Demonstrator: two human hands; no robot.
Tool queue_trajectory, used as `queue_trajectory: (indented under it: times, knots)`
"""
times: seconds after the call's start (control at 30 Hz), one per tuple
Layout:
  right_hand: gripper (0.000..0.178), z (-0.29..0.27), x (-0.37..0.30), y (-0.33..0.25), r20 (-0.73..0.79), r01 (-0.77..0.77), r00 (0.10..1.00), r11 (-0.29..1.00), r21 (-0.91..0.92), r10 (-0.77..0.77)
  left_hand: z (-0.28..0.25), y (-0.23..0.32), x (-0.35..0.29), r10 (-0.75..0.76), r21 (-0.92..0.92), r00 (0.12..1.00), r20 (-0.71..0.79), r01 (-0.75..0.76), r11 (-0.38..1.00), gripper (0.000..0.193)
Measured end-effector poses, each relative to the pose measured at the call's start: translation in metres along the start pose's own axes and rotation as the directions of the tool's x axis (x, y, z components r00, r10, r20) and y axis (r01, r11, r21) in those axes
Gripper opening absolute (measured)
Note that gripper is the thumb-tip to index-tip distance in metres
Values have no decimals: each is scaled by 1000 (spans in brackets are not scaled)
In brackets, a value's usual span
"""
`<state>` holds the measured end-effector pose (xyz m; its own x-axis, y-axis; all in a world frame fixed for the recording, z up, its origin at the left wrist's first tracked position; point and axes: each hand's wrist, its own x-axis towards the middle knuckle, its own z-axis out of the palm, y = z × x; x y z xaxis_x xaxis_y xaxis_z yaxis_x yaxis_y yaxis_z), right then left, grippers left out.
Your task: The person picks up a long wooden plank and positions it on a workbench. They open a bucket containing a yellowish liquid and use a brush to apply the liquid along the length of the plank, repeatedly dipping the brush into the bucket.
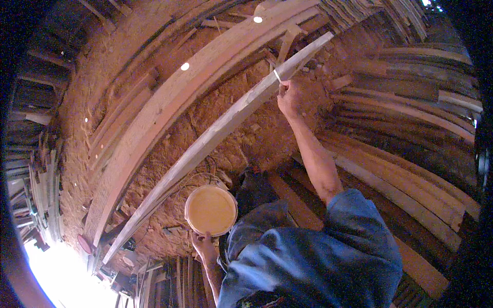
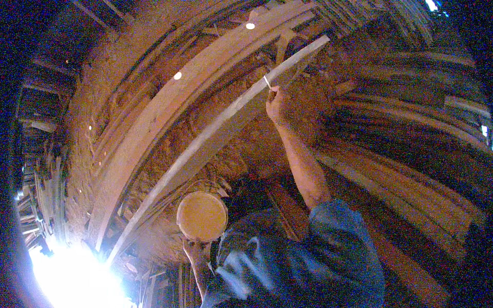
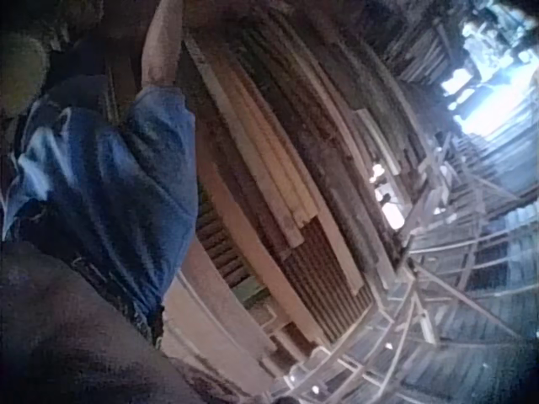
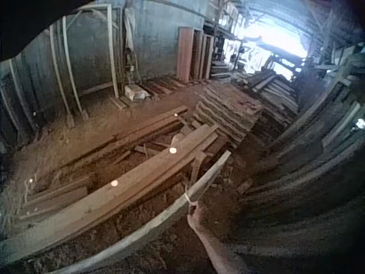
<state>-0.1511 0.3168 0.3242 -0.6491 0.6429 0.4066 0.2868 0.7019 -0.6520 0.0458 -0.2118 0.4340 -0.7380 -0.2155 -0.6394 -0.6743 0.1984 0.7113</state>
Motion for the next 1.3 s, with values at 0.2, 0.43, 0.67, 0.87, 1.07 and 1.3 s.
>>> queue_trajectory:
  times: [0.2,0.43,0.67,0.87,1.07,1.3]
  knots:
    - [17,-1,-69,-54,455,170,882,984,-58,-125,18,7,-3,5,142,1000,-1,-5,990,25]
    - [13,1,-29,-2,281,-33,959,999,-10,34,34,14,-8,21,173,999,50,-29,984,50]
    - [14,-8,28,76,19,0,1000,999,42,-1,47,-11,-11,-63,131,998,-28,66,989,67]
    - [14,-13,-65,-26,462,183,866,981,69,-194,77,10,-23,-53,0,998,-47,53,999,65]
    - [11,-25,7,28,178,-12,984,998,65,1,96,33,-27,8,99,1000,-23,-5,995,48]
    - [6,-43,83,107,84,-95,990,975,-199,114,99,31,-27,-40,139,998,-49,46,989,46]
